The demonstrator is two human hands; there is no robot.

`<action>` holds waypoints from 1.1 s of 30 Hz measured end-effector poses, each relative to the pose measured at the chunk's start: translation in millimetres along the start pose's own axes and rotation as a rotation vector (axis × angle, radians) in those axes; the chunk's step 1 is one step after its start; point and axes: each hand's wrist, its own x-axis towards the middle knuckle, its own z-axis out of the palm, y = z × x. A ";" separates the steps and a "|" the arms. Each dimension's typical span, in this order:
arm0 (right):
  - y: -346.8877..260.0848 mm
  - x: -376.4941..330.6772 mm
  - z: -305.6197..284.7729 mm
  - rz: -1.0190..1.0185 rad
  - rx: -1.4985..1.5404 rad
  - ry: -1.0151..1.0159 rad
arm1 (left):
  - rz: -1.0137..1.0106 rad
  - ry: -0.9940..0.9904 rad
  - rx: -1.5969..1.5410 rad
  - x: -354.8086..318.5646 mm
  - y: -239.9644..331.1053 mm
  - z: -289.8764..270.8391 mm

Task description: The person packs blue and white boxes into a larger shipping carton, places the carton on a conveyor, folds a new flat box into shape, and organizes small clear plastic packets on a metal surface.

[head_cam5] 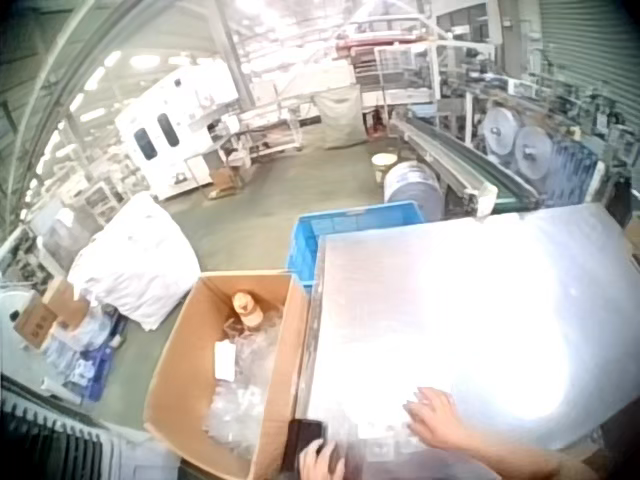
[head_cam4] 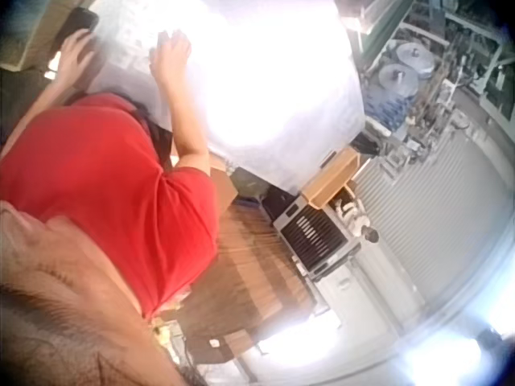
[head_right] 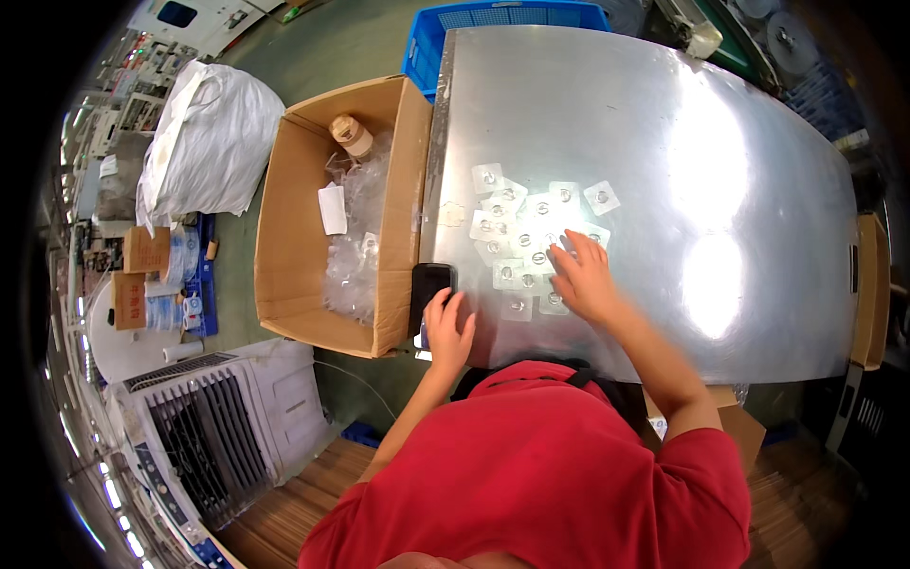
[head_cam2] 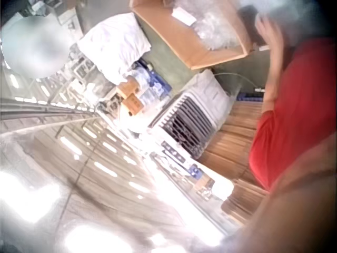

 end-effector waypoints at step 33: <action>46.7 -3.6 11.1 0.205 0.045 0.117 | 0.134 -0.206 0.619 159.2 -4.0 0.5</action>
